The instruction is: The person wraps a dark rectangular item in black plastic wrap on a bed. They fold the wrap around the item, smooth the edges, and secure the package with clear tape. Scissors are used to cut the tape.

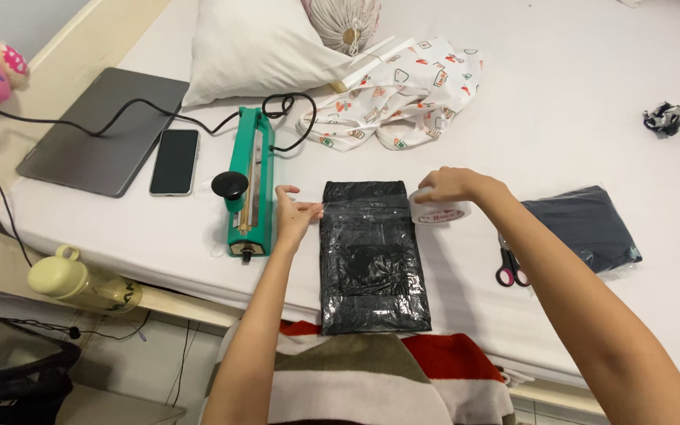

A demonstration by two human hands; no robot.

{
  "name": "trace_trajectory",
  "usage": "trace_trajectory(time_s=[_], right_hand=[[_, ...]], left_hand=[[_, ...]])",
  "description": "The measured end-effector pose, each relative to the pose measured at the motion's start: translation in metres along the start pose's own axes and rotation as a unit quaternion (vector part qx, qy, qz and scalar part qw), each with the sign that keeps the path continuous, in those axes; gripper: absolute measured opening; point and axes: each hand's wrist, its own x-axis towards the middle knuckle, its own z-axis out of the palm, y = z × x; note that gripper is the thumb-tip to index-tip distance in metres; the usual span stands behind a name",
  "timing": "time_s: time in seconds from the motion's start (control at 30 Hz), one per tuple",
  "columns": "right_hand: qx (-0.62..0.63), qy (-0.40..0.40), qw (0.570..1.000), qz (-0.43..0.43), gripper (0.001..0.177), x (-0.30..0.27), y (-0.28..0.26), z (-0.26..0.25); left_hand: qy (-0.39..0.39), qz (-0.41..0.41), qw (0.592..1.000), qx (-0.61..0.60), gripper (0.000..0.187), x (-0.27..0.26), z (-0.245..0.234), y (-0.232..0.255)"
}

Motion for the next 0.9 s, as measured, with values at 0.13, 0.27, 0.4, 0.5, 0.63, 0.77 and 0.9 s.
trace_trajectory(time_s=[0.13, 0.27, 0.4, 0.5, 0.63, 0.77, 0.9], right_hand=[[0.002, -0.013, 0.999, 0.030, 0.068, 0.007, 0.008, 0.009], [-0.014, -0.018, 0.999, 0.033, 0.065, 0.009, 0.007, 0.015], [-0.038, -0.002, 0.999, 0.026, 0.066, 0.010, 0.005, 0.018], [-0.020, 0.015, 0.999, 0.043, 0.064, 0.007, 0.008, 0.022], [0.066, 0.073, 0.993, 0.072, 0.063, -0.005, 0.022, 0.033], [0.264, 0.212, 0.931, 0.138, 0.054, -0.033, 0.041, 0.076], [0.342, 0.527, 0.775, 0.061, 0.033, -0.081, 0.059, 0.145]], left_hand=[[-0.021, -0.021, 1.000, -0.003, 0.058, 0.009, 0.000, -0.017], [-0.025, -0.048, 0.999, 0.005, 0.058, 0.009, 0.002, -0.020], [-0.024, -0.074, 0.997, 0.004, 0.057, 0.003, 0.007, -0.005], [-0.016, -0.060, 0.997, 0.035, 0.055, -0.004, 0.010, 0.019], [-0.018, 0.117, 0.990, 0.079, 0.051, -0.002, 0.041, 0.076], [-0.102, 0.309, 0.930, 0.171, 0.045, 0.011, 0.120, 0.154], [-0.185, 0.446, 0.842, 0.240, 0.042, -0.001, 0.209, 0.227]])
